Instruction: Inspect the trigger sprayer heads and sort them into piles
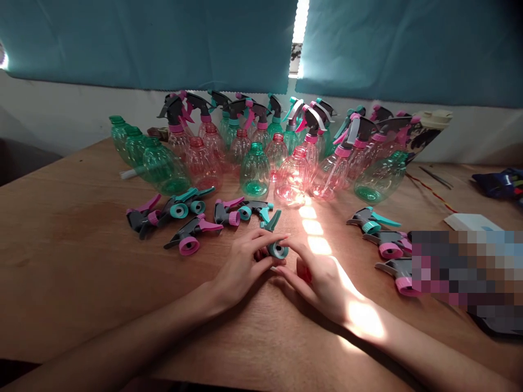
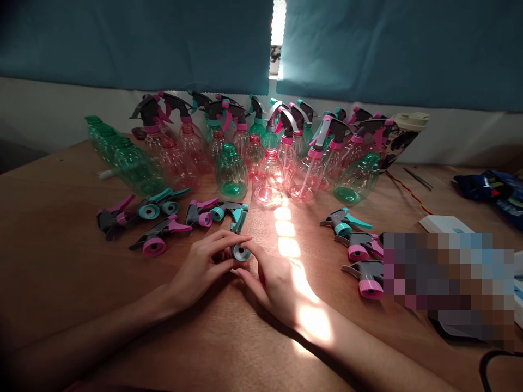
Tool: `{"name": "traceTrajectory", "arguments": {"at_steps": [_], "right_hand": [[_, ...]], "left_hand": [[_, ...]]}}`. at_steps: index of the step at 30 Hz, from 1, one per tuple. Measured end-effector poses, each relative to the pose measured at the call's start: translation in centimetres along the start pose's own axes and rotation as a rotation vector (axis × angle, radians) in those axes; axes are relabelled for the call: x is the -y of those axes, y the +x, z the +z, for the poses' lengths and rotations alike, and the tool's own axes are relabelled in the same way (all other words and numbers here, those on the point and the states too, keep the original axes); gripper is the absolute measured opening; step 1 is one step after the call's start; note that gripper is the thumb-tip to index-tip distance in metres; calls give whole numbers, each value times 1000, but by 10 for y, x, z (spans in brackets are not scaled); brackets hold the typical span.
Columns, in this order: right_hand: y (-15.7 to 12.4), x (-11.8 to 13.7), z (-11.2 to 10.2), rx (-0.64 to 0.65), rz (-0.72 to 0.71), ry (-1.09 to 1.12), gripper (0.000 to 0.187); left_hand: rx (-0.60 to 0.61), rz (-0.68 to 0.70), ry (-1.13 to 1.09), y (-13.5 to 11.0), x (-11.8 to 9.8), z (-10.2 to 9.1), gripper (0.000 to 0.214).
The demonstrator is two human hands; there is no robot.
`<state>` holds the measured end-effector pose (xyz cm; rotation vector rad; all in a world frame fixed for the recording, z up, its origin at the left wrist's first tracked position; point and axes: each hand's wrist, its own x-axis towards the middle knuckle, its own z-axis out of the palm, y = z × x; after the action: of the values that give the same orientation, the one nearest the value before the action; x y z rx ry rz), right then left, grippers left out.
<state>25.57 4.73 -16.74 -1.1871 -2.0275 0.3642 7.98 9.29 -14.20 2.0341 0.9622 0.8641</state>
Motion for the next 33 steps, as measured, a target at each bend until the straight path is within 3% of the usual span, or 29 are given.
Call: {"name": "traceTrajectory", "arguments": {"at_steps": [11, 21, 30, 33], "right_hand": [[-3, -12, 7, 76, 70, 86, 32], [-6, 8, 2, 53, 121, 41, 43], [-1, -2, 2, 73, 151, 210, 44], [0, -5, -1, 134, 173, 288, 53]], "left_hand": [[15, 46, 60, -1, 1, 0, 40], [-72, 5, 136, 0, 0, 1, 31], [-1, 40, 128, -1, 1, 0, 38], [-6, 41, 108, -1, 1, -1, 38]]}}
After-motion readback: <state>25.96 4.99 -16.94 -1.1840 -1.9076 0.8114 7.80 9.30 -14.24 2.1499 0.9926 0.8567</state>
